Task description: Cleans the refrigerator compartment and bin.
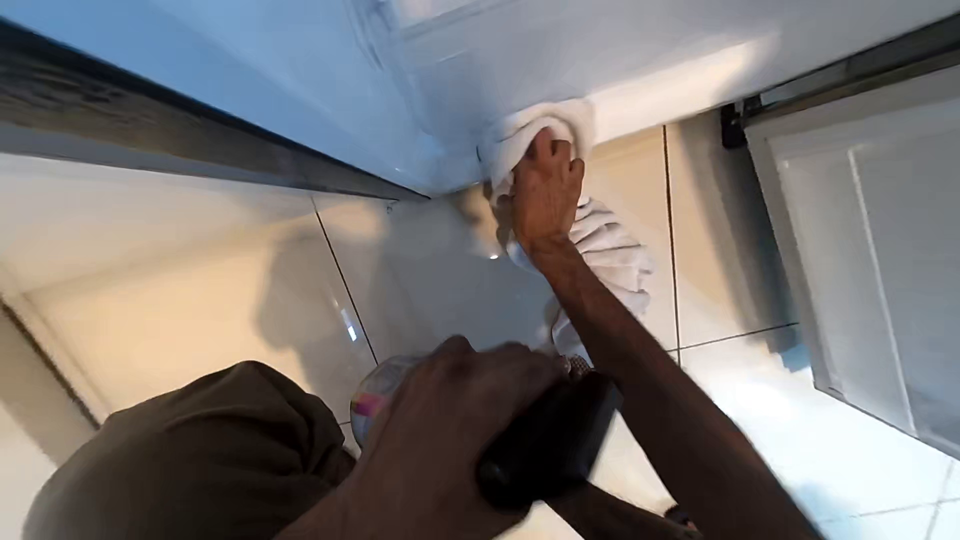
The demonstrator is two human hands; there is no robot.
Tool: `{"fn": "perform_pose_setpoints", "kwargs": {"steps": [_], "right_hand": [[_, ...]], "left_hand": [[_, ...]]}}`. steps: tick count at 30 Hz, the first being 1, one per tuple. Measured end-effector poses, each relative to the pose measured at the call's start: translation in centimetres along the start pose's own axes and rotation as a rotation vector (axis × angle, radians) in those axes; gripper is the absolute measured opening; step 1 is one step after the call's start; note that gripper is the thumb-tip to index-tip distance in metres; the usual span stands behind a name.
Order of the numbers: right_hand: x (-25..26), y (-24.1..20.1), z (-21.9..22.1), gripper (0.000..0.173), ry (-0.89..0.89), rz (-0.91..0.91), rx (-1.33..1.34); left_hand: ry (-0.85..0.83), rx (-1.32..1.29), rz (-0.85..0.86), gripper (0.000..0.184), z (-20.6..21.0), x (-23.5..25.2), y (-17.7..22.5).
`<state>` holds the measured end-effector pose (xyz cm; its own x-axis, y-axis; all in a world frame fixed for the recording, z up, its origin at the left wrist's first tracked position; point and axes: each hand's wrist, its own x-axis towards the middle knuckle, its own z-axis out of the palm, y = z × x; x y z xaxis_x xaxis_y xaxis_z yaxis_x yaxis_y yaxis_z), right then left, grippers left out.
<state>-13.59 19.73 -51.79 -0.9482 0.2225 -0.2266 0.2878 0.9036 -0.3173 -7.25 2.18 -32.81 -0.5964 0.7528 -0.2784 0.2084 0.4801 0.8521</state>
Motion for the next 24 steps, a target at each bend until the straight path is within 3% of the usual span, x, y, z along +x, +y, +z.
{"fn": "perform_pose_setpoints", "kwargs": {"steps": [1, 2, 3, 5, 7, 9, 11, 14, 17, 18, 20, 22, 24], "right_hand": [[-0.4, 0.4, 2.9, 0.027, 0.174, -0.023, 0.022], [-0.7, 0.2, 4.3, 0.024, 0.227, -0.064, 0.026], [-0.8, 0.3, 4.0, 0.025, 0.177, -0.104, 0.01], [-0.1, 0.2, -0.8, 0.035, -0.232, -0.018, -0.056], [0.3, 1.0, 2.4, 0.027, 0.167, -0.025, 0.008], [-0.1, -0.2, 4.1, 0.025, 0.23, -0.079, 0.013], [-0.4, 1.1, 3.6, 0.023, 0.179, -0.129, -0.005], [0.3, 1.7, 2.8, 0.022, 0.223, -0.026, 0.012], [-1.2, 3.0, 2.0, 0.025, -0.019, -0.129, 0.039], [-1.3, 4.5, 0.9, 0.029, -0.156, -0.098, 0.064], [-2.5, 8.8, -2.0, 0.04, -0.338, 0.139, 0.162], [-3.3, 13.3, -4.4, 0.046, -0.228, 0.392, 0.383], [-5.9, 16.9, -4.5, 0.045, -0.044, 0.584, 0.539]], "left_hand": [[0.029, -0.009, -0.018, 0.034, 0.3, -0.1, -0.4], [0.044, 0.002, -0.023, 0.033, 0.6, 0.0, -0.5], [0.041, 0.027, -0.026, 0.032, 0.8, 0.1, -0.4], [0.08, 0.047, -0.08, 0.032, 0.9, -0.1, -0.4], [0.163, -0.007, -0.175, 0.031, 0.6, 0.3, -1.4], [0.231, -0.069, -0.235, 0.025, 0.6, 1.2, -2.3], [0.273, -0.114, -0.261, 0.022, 0.9, 1.7, -3.1], [0.363, -0.177, -0.341, 0.021, 1.0, 2.9, -5.6], [0.416, -0.284, -0.428, 0.027, 1.5, 5.3, -8.0], [0.434, -0.322, -0.418, 0.029, 1.9, 6.1, -9.0], [0.465, -0.389, -0.395, 0.03, 2.8, 7.4, -10.0], [0.499, -0.368, -0.416, 0.029, 2.9, 9.4, -10.4], [0.531, -0.31, -0.58, 0.037, 3.6, 9.6, -10.3]]}}
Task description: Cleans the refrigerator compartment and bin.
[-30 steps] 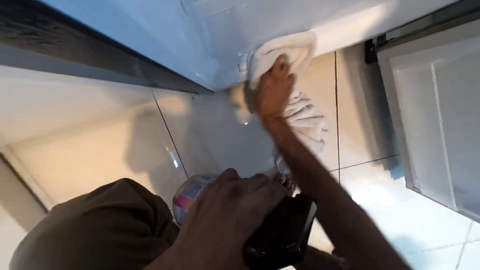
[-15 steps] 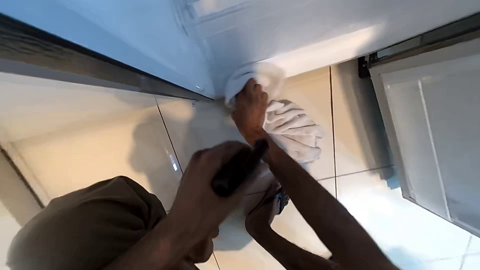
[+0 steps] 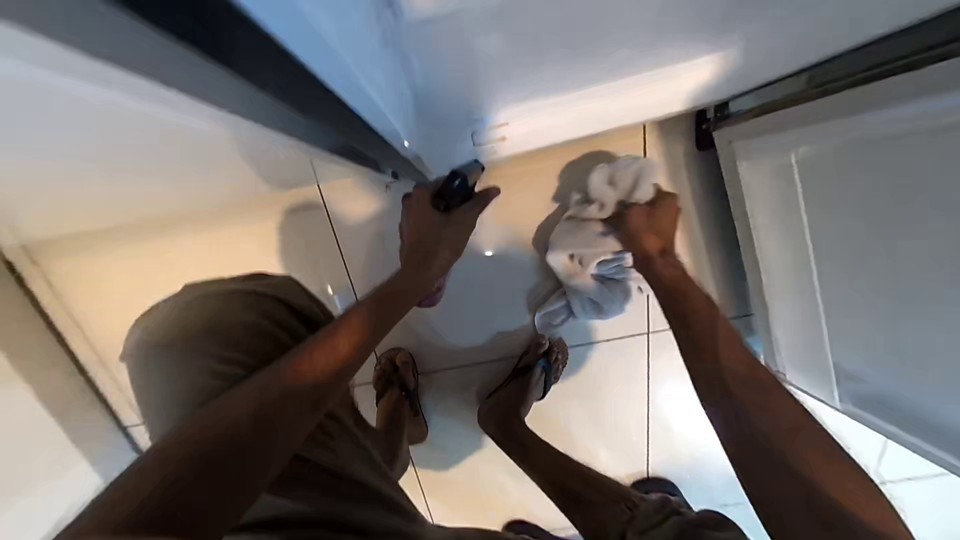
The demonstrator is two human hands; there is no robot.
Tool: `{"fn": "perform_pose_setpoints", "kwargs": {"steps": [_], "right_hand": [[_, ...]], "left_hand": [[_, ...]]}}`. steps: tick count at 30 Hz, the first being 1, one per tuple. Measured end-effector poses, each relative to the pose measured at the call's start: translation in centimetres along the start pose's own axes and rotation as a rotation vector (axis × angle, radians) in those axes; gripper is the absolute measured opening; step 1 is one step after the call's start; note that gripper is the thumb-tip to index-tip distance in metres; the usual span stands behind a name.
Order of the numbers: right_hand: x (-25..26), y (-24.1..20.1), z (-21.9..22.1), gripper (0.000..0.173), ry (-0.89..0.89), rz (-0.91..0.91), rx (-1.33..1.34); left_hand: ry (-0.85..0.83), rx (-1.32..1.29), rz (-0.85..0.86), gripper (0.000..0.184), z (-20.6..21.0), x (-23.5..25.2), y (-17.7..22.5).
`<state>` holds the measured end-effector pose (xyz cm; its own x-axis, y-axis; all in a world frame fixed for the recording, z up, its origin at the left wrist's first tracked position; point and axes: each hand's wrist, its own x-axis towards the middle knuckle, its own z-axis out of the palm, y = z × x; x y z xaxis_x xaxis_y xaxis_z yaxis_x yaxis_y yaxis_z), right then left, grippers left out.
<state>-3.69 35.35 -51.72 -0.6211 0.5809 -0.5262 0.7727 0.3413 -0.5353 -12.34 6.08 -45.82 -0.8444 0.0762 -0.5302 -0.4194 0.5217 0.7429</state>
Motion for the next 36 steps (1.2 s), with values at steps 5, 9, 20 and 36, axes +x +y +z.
{"fn": "perform_pose_setpoints", "kwargs": {"steps": [5, 9, 20, 36], "right_hand": [[-0.5, 3.2, -0.7, 0.028, 0.247, -0.083, 0.393], [-1.1, 1.5, 0.2, 0.028, 0.196, -0.261, 0.493], [-2.0, -2.6, 2.4, 0.04, 0.394, -0.057, 0.855], [2.8, -3.7, 3.0, 0.065, 0.406, -0.421, 0.641]], "left_hand": [[0.066, 0.037, -0.007, 0.04, 0.3, 0.3, 0.2], [0.038, 0.096, 0.043, 0.041, 0.4, 0.3, -0.5], [0.085, 0.062, 0.091, 0.04, -0.6, -0.6, 0.3], [0.124, -0.068, 0.117, 0.034, -2.5, -2.3, 0.2]]}}
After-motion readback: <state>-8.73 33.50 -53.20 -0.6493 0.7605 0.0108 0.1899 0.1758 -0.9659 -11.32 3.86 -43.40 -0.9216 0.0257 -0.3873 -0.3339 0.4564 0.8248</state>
